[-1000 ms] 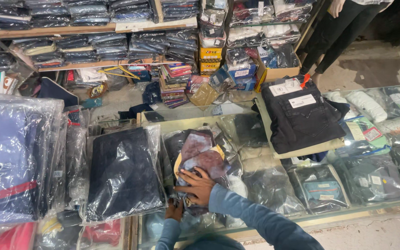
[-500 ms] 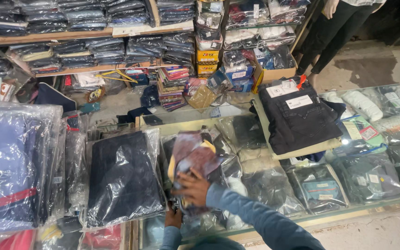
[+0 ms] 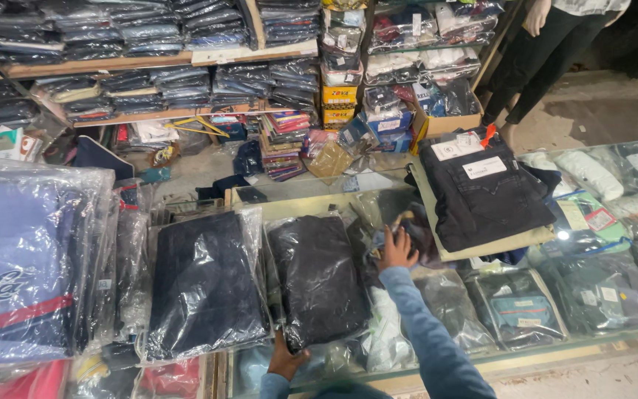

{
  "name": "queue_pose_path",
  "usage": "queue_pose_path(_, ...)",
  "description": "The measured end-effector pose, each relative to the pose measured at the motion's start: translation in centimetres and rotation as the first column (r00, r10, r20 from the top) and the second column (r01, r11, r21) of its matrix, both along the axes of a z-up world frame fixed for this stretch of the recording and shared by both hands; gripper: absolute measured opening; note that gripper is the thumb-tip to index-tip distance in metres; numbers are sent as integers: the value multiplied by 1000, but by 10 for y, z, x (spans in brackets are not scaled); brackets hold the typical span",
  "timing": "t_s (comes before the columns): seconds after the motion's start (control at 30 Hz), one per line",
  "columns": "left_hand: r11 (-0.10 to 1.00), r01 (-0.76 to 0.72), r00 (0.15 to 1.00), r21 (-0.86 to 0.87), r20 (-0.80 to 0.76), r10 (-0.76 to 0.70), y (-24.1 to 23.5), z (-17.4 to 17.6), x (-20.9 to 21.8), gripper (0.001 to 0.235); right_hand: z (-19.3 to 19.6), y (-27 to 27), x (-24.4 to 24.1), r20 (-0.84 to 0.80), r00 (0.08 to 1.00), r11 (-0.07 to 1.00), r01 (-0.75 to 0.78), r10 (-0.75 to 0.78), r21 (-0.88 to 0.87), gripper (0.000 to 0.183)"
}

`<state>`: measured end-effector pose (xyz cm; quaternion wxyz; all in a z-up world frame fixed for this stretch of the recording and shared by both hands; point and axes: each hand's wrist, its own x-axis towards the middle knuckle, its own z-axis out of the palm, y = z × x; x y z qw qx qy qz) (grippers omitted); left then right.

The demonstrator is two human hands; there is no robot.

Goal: The person repeatedly picks up folded trousers from a glass counter, places them into clear plastic bags, and sets the packaged items aside. They handle several pairs of trousers in different colors, including black, beige, and blue, throughout the episode.

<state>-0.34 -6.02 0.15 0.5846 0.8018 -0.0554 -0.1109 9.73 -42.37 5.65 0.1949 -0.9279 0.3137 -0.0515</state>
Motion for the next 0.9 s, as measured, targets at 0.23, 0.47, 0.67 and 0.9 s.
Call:
queue_pose_path(0.23, 990, 8, 960, -140, -275, -47, -8, -8, 1, 69, -1, 84, -151, 438, 822, 823, 62, -363, 565, 66)
queue_pose_path(0.47, 968, -26, 990, -250, -140, -10, -43, 50, -9, 72, -18, 113, -170, -378, 863, -574, 131, -336, 808, 68)
queue_pose_path(0.67, 988, 152, 979, -9, 141, -149, -71, 123, -25, 48, -25, 122, -128, -169, 895, -531, -86, -414, 843, 60)
queue_pose_path(0.9, 950, 311, 859, 36, 417, -298, -47, 160, -34, 45, 37, 130, -144, 125, 885, -483, -358, -449, 799, 47)
